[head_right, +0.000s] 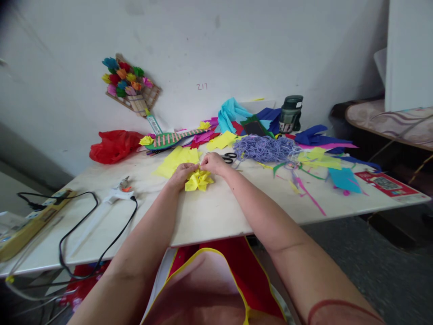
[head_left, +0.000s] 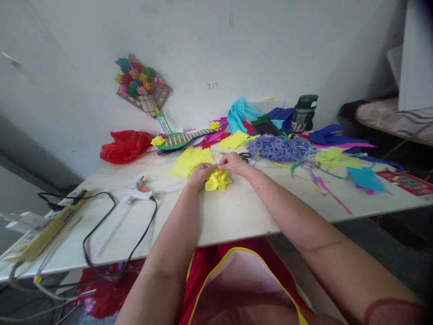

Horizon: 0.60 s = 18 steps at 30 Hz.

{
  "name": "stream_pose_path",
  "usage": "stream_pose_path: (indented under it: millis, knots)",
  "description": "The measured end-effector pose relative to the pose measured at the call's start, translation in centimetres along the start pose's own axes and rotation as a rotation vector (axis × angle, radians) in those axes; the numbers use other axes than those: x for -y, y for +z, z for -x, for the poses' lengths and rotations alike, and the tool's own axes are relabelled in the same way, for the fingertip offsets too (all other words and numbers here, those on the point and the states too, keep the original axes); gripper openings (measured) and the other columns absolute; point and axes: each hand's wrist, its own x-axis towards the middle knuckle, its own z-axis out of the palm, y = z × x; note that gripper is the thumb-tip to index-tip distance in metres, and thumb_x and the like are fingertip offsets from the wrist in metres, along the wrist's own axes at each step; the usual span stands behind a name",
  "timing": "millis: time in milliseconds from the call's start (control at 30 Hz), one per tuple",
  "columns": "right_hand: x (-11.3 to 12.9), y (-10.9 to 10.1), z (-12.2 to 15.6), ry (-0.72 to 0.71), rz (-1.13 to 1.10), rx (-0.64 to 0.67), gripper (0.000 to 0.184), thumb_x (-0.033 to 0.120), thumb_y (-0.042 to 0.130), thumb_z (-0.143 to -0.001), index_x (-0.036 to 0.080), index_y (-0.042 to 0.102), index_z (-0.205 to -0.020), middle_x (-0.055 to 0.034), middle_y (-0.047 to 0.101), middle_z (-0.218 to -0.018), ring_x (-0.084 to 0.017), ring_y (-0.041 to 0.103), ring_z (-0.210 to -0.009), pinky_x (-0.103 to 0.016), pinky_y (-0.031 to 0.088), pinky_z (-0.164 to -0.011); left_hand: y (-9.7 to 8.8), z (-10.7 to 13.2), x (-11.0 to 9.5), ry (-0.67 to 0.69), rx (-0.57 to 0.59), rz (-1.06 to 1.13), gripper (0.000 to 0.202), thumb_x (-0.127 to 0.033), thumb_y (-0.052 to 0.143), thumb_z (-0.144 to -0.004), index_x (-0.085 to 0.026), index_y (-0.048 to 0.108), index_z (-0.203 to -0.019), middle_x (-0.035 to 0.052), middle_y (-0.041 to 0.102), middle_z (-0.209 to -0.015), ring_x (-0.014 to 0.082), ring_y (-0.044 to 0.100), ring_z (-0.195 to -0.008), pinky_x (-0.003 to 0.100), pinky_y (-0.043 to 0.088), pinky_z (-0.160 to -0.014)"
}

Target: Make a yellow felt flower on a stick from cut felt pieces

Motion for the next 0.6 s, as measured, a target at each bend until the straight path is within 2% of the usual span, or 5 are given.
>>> stream_pose_path:
  millis: [100, 333, 600]
  knots:
    - [0.09, -0.16, 0.04, 0.021, -0.022, 0.018, 0.006, 0.009, 0.077, -0.067, 0.015, 0.077, -0.065, 0.0018, 0.071, -0.060, -0.012, 0.063, -0.061, -0.021, 0.048, -0.060, -0.17, -0.01, -0.07, -0.020, 0.026, -0.002, 0.035, -0.047, 0.085, -0.066, -0.018, 0.067, -0.068, 0.0001, 0.064, -0.058, 0.0144, 0.057, -0.051, 0.028, 0.041, -0.052]
    - [0.04, -0.61, 0.20, 0.040, -0.132, 0.078, 0.004, 0.011, 0.077, -0.069, 0.014, 0.078, -0.068, 0.0005, 0.072, -0.062, -0.012, 0.064, -0.062, -0.022, 0.049, -0.062, -0.53, -0.39, 0.26, -0.011, -0.017, -0.053, 0.034, -0.046, 0.085, -0.066, -0.017, 0.070, -0.077, 0.0013, 0.067, -0.061, 0.0181, 0.065, -0.059, 0.029, 0.045, -0.058]
    - [0.23, -0.97, 0.29, 0.029, -0.039, 0.115, 0.005, 0.019, 0.078, -0.072, 0.014, 0.080, -0.071, -0.0005, 0.073, -0.068, -0.015, 0.065, -0.069, -0.024, 0.047, -0.067, -0.66, -0.52, 0.32, -0.018, -0.028, -0.067, 0.037, -0.046, 0.086, -0.065, -0.016, 0.070, -0.078, 0.0010, 0.067, -0.061, 0.0173, 0.064, -0.057, 0.028, 0.047, -0.059]
